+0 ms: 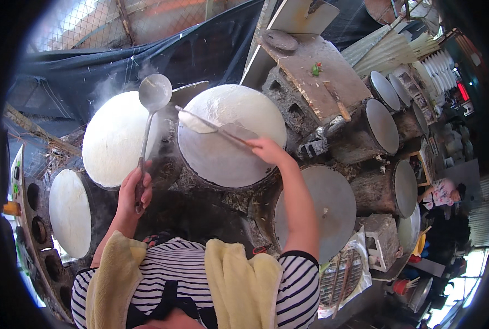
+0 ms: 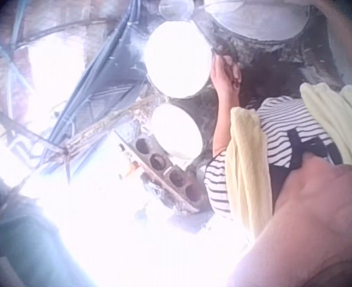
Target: The person ladles batter onto multiple hot griddles, spreads it into thin circles, and flips the crepes as they cook. Finished crepes are removed and stacked on a tray while new batter is continuously applied to the griddles.
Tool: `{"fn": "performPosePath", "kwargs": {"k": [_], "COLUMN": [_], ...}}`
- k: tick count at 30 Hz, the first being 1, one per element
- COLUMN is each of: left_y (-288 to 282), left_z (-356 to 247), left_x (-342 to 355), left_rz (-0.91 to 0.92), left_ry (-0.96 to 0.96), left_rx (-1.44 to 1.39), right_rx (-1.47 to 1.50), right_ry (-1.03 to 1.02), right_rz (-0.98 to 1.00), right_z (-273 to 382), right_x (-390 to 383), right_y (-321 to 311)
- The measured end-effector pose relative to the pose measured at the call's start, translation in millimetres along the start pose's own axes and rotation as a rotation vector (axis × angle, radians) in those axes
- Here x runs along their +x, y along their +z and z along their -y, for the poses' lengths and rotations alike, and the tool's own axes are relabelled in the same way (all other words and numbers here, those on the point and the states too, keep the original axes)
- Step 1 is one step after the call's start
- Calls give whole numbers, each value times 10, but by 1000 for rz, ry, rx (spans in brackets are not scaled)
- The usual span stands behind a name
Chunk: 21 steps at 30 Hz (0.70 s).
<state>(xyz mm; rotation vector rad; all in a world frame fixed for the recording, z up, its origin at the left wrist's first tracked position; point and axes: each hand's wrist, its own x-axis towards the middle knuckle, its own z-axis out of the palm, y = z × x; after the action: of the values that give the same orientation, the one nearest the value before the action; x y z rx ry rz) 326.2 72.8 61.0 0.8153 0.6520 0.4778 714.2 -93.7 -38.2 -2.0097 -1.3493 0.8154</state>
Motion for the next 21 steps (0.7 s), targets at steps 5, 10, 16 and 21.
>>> {"fn": "performPosePath", "kwargs": {"k": [5, 10, 16, 21], "left_y": [-47, -3, -88, -288], "left_z": [65, 116, 83, 20], "left_x": [-87, -220, -333, -231], "left_rz": [-32, -47, -75, -9], "left_ry": [-4, 13, 11, -31], "left_rx": [3, 2, 37, 54], "right_rx": [105, 103, 122, 154], "right_ry": [84, 175, 152, 262], "right_rz": [-38, 62, 168, -244], "right_z": [16, 213, 118, 388], "right_x": [-33, 477, 62, -926], "right_y": [-116, -245, -238, 235]}}
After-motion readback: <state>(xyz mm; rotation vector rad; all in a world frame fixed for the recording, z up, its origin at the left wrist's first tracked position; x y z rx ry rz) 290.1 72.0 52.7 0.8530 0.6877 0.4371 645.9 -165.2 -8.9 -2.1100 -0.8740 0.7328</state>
